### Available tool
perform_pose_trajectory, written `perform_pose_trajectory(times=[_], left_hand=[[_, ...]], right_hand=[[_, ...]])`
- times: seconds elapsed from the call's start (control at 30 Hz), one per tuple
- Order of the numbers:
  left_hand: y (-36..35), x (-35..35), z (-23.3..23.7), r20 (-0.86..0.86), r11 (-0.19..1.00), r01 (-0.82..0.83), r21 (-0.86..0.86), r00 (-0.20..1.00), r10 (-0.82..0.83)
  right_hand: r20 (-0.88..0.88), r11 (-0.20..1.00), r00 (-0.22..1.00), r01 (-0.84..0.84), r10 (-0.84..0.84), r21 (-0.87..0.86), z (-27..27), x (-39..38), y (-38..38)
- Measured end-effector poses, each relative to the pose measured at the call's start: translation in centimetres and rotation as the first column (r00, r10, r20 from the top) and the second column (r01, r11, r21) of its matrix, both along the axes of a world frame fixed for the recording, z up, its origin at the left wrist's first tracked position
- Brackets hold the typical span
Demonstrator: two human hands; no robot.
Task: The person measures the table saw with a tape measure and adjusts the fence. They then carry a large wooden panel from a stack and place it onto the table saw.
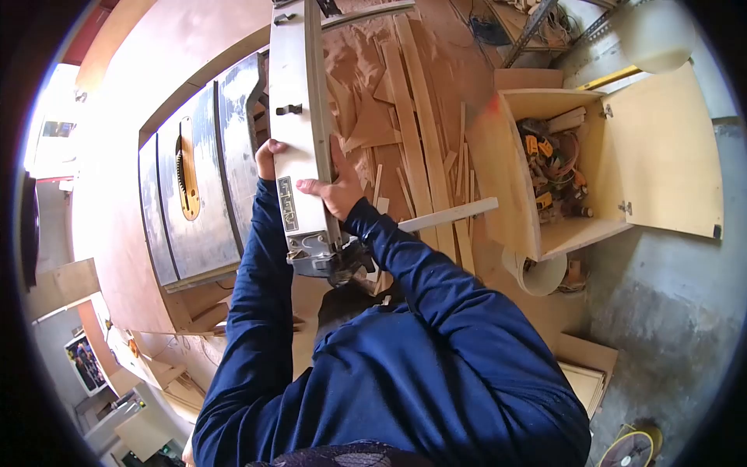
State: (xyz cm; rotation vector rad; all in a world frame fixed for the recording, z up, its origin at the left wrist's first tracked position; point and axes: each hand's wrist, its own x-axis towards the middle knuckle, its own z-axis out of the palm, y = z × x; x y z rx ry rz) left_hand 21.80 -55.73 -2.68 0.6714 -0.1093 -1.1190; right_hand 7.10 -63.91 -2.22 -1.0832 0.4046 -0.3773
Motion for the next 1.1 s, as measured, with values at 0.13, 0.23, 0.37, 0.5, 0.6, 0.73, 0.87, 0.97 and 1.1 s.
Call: perform_pose_trajectory(times=[0.13,0.23,0.37,0.5,0.6,0.73,0.87,0.97,1.1], left_hand=[[-5.5,-3.5,3.0,0.077,0.963,-0.072,0.259,0.996,0.054],[-9.7,-4.6,2.8,0.011,0.969,-0.093,0.231,0.996,0.093],[-9.8,-5.3,3.0,-0.122,0.979,-0.124,-0.161,0.987,0.104],[-11.7,-5.1,3.7,-0.075,0.979,0.014,-0.203,0.997,-0.03],[-14.4,-5.4,2.6,-0.077,0.979,0.033,-0.202,0.996,-0.049],[-16.1,-6.7,1.6,-0.108,0.965,0.017,-0.261,0.993,-0.047],[-15.7,-6.4,-0.4,-0.151,0.967,0.001,-0.254,0.988,-0.04],[-15.1,-6.6,-0.8,-0.091,0.968,0.024,-0.249,0.995,-0.048],[-14.4,-4.7,-3.3,-0.065,0.97,-0.058,-0.238,0.997,0.043]], right_hand=[[0.104,0.846,0.968,-0.251,0.229,0.471,-1.3,-3.1,-5.7],[0.078,0.723,0.911,-0.371,0.404,0.583,1.1,-4.5,-10.1],[-0.034,0.96,0.989,-0.147,0.143,-0.237,5.5,-4.3,-10.5],[-0.052,0.94,0.997,0.034,-0.055,-0.34,4.9,-4.7,-11.3],[-0.017,0.997,0.998,-0.056,0.057,0.049,7.7,-6.5,-13.7],[-0.02,0.991,0.998,-0.062,0.06,-0.116,6.6,-7.4,-16.1],[-0.098,0.963,0.994,-0.064,0.04,-0.262,4.6,-7.0,-16.4],[-0.211,0.914,0.977,-0.077,-0.01,-0.398,3.5,-6.5,-15.9],[-0.221,0.789,0.954,0.025,-0.202,-0.613,0.6,-5.9,-14.9]])
